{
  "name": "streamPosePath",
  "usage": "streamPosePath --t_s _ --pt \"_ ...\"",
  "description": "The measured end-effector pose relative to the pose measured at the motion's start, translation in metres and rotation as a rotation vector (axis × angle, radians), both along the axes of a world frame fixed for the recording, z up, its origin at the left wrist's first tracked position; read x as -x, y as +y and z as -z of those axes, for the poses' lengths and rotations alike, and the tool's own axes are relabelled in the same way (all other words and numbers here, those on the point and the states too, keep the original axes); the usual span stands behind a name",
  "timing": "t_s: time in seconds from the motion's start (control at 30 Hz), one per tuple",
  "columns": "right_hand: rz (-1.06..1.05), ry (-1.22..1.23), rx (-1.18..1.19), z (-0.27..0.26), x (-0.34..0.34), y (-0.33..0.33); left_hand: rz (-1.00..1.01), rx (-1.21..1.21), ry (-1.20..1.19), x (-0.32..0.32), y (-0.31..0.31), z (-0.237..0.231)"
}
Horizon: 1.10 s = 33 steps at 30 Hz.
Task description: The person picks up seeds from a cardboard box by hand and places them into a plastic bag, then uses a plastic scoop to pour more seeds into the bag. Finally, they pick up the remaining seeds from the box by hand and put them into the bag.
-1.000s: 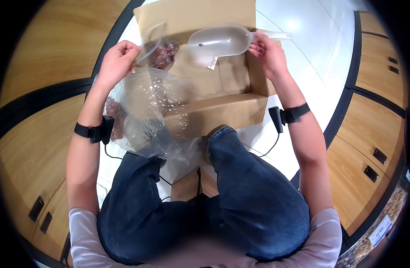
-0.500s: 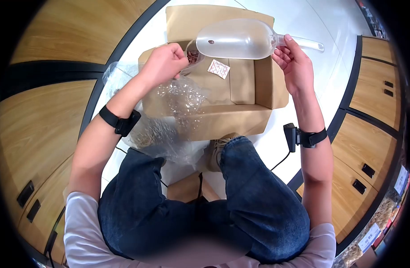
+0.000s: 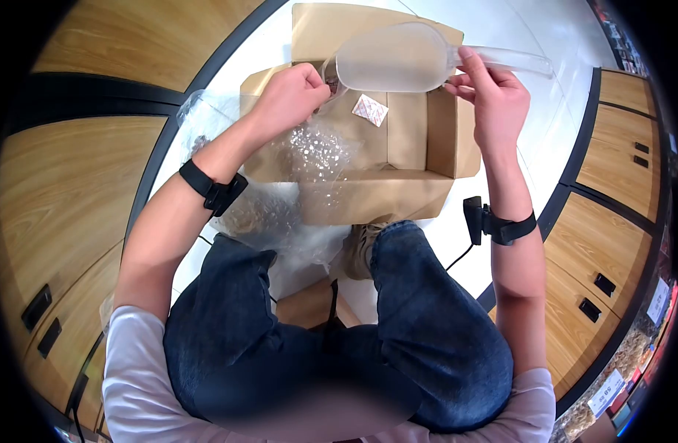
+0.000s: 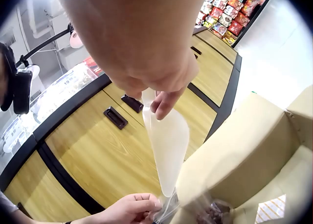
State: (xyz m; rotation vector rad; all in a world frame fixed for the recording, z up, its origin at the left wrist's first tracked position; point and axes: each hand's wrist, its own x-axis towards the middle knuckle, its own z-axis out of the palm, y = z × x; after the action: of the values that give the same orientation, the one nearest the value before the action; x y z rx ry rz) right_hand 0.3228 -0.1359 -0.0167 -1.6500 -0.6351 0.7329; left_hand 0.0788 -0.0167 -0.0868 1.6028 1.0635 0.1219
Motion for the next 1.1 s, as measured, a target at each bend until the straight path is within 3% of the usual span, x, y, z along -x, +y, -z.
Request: streamPosePath --t_s 0.07,0.3,0.37,0.5,0.6,0.7,0.8,0.93,1.03,1.1 --pt "0.078 0.033 -0.077 0.003 -0.008 -0.003 0.038 -0.181 0.011 0.003 0.003 0.002" --pt "0.274 0.284 -0.098 0.028 -0.045 -0.055 -0.022 -0.246 0.099 0.025 0.012 -0.012" --pt "0.279 0.385 -0.075 0.037 -0.053 -0.075 -0.073 -0.367 0.009 0.047 0.011 -0.017" --pt "0.147 0.379 -0.105 0.059 -0.062 -0.121 -0.131 -0.288 0.035 0.109 0.007 -0.022" --pt "0.151 0.425 -0.077 0.048 -0.048 -0.137 -0.311 -0.215 0.140 0.162 0.002 -0.021" --pt "0.092 0.454 -0.085 0.041 -0.035 -0.146 -0.441 -0.245 0.337 0.228 0.001 0.001" --pt "-0.098 0.514 -0.174 0.041 -0.033 -0.164 -0.475 -0.226 0.456 0.299 -0.008 0.045" --pt "-0.101 0.553 -0.090 0.031 -0.004 -0.160 -0.496 -0.201 0.507 0.332 -0.029 0.076" --pt "-0.206 0.545 -0.048 0.034 0.017 -0.155 -0.567 -0.121 0.415 0.352 -0.025 0.106" --pt "-0.253 0.534 -0.026 0.040 0.030 -0.151 -0.581 0.051 0.386 0.342 -0.027 0.101"
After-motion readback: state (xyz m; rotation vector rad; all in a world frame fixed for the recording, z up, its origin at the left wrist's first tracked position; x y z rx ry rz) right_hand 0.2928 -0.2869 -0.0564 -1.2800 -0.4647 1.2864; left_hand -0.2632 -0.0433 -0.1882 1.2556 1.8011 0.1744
